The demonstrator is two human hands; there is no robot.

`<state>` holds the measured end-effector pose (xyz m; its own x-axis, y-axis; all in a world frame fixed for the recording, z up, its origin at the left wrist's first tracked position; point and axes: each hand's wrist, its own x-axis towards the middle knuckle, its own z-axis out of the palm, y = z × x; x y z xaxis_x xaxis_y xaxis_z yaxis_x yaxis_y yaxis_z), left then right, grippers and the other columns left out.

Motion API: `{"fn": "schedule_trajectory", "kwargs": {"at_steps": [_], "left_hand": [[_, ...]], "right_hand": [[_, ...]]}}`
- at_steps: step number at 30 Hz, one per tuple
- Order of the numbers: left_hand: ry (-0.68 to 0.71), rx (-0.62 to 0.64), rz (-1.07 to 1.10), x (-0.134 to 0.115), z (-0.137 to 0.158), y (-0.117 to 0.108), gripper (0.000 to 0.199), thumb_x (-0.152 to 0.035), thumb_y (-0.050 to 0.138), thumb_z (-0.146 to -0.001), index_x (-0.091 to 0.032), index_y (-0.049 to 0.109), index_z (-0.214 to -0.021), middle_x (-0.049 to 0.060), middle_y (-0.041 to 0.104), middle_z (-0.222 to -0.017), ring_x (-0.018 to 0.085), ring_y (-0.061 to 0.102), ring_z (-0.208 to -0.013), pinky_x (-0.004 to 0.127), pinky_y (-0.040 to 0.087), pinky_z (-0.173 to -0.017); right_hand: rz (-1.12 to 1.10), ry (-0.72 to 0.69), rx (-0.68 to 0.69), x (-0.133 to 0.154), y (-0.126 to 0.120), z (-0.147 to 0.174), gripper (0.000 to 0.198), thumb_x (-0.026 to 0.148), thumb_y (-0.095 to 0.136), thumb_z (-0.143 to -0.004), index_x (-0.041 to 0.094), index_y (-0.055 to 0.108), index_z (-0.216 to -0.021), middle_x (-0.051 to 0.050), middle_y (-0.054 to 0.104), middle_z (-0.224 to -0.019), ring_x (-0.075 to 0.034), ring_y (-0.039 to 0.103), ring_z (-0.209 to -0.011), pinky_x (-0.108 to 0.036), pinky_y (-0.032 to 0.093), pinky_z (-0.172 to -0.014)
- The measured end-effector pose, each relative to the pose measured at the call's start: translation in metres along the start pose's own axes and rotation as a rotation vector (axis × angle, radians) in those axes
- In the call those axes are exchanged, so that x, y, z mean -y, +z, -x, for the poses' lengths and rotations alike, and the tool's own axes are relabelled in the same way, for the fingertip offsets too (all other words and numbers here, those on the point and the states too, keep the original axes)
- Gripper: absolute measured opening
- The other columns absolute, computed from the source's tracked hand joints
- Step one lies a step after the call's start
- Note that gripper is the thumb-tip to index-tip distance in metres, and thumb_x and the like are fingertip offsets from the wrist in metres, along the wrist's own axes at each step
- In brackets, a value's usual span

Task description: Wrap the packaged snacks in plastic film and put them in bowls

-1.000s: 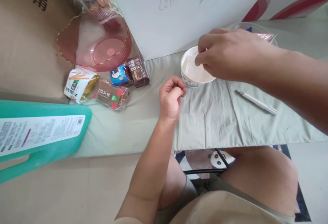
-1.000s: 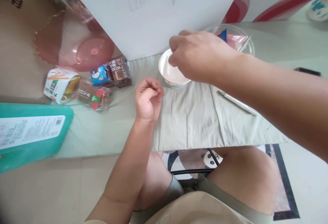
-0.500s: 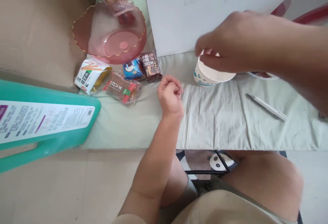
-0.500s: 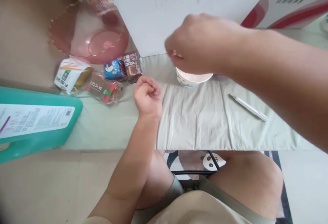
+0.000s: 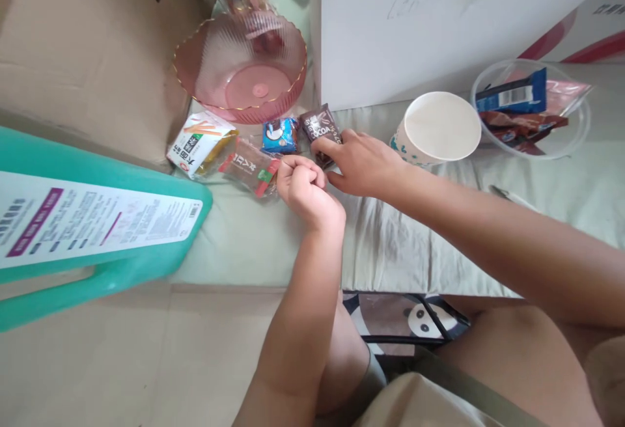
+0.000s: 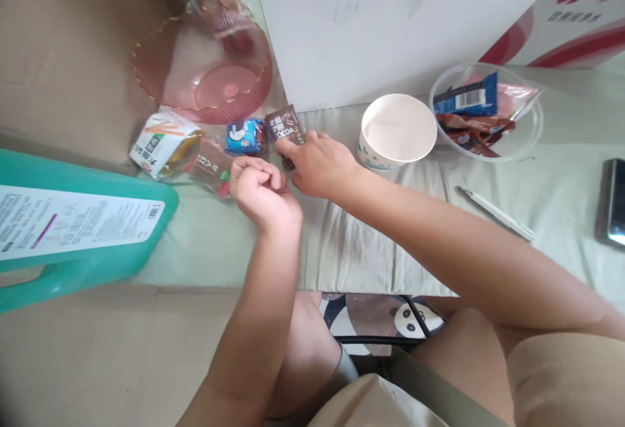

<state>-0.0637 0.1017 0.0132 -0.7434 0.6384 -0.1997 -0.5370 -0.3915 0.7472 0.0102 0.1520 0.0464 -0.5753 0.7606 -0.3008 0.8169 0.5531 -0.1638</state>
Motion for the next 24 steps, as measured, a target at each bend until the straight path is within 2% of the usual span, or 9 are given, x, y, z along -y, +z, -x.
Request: {"fn": "schedule_trajectory", "kwargs": {"at_steps": [3, 8, 11, 13, 14, 16, 19, 21, 24], "left_hand": [[-0.013, -0.001, 0.034, -0.003, 0.0, 0.001, 0.01, -0.011, 0.048, -0.05, -0.02, 0.045, -0.053, -0.007, 0.038, -0.049, 0.005, 0.029, -0.039, 0.021, 0.018, -0.043], [-0.084, 0.054, 0.004, -0.001, 0.005, 0.001, 0.01, -0.011, 0.049, -0.051, -0.02, 0.045, -0.055, -0.007, 0.04, -0.05, 0.004, 0.031, -0.039, 0.021, 0.017, -0.044], [-0.13, 0.124, -0.047, 0.004, 0.009, 0.003, 0.009, -0.013, 0.05, -0.052, -0.02, 0.045, -0.054, -0.007, 0.041, -0.05, 0.004, 0.031, -0.039, 0.021, 0.017, -0.044], [-0.131, 0.175, -0.083, 0.009, 0.013, 0.005, 0.008, -0.014, 0.051, -0.051, -0.02, 0.046, -0.054, -0.007, 0.041, -0.049, 0.004, 0.031, -0.039, 0.021, 0.016, -0.044], [-0.119, 0.204, -0.1, 0.012, 0.016, 0.007, 0.007, -0.014, 0.051, -0.051, -0.02, 0.047, -0.053, -0.007, 0.042, -0.049, 0.004, 0.032, -0.04, 0.022, 0.016, -0.044], [-0.06, 0.273, -0.138, 0.018, 0.022, 0.01, 0.006, -0.014, 0.051, -0.052, -0.02, 0.049, -0.053, -0.006, 0.043, -0.05, 0.004, 0.034, -0.041, 0.022, 0.018, -0.044], [0.085, 0.389, -0.209, 0.024, 0.036, 0.013, 0.009, -0.011, 0.051, -0.057, -0.02, 0.054, -0.056, -0.006, 0.044, -0.05, 0.006, 0.036, -0.043, 0.023, 0.023, -0.045], [0.164, 0.49, -0.262, 0.026, 0.05, 0.011, 0.013, -0.008, 0.052, -0.061, -0.02, 0.056, -0.059, -0.006, 0.045, -0.052, 0.007, 0.039, -0.045, 0.024, 0.025, -0.046], [0.197, 0.713, -0.372, 0.026, 0.075, 0.005, 0.015, -0.007, 0.055, -0.069, -0.021, 0.061, -0.066, -0.003, 0.053, -0.059, 0.01, 0.047, -0.053, 0.025, 0.033, -0.05]], "right_hand": [[0.003, 0.044, -0.053, -0.004, 0.016, 0.029, 0.046, 0.033, 0.051, -0.099, 0.023, 0.059, -0.142, -0.021, 0.065, -0.12, -0.04, 0.066, -0.111, -0.046, 0.05, -0.09], [-0.045, 0.075, -0.162, -0.015, 0.055, 0.086, 0.04, 0.031, 0.053, -0.098, 0.025, 0.066, -0.136, -0.019, 0.063, -0.115, -0.038, 0.067, -0.109, -0.048, 0.055, -0.087], [-0.162, 0.024, -0.267, -0.029, 0.07, 0.118, 0.045, 0.026, 0.058, -0.094, 0.024, 0.065, -0.138, -0.021, 0.061, -0.131, -0.039, 0.063, -0.126, -0.052, 0.056, -0.096], [-0.332, 0.027, -0.363, -0.044, 0.073, 0.138, 0.047, 0.028, 0.062, -0.092, 0.026, 0.062, -0.139, -0.019, 0.062, -0.136, -0.035, 0.065, -0.125, -0.05, 0.058, -0.093], [-0.445, 0.077, -0.429, -0.054, 0.072, 0.147, 0.045, 0.03, 0.063, -0.091, 0.027, 0.061, -0.136, -0.016, 0.067, -0.13, -0.031, 0.069, -0.115, -0.046, 0.06, -0.088], [-0.703, 0.293, -0.644, -0.079, 0.067, 0.16, 0.034, 0.031, 0.068, -0.086, 0.027, 0.06, -0.119, -0.007, 0.073, -0.101, -0.022, 0.071, -0.085, -0.038, 0.058, -0.073], [-1.083, 0.725, -1.03, -0.126, 0.056, 0.165, 0.025, 0.026, 0.07, -0.075, 0.027, 0.05, -0.091, 0.003, 0.06, -0.075, -0.017, 0.065, -0.07, -0.031, 0.053, -0.062], [-1.308, 0.914, -1.097, -0.156, 0.049, 0.159, 0.019, 0.027, 0.067, -0.077, 0.026, 0.048, -0.083, 0.002, 0.056, -0.077, -0.016, 0.065, -0.073, -0.029, 0.054, -0.06], [-1.442, 0.958, -1.043, -0.192, 0.044, 0.146, 0.016, 0.032, 0.065, -0.083, 0.024, 0.051, -0.08, 0.001, 0.056, -0.083, -0.015, 0.064, -0.075, -0.027, 0.055, -0.057]]}}
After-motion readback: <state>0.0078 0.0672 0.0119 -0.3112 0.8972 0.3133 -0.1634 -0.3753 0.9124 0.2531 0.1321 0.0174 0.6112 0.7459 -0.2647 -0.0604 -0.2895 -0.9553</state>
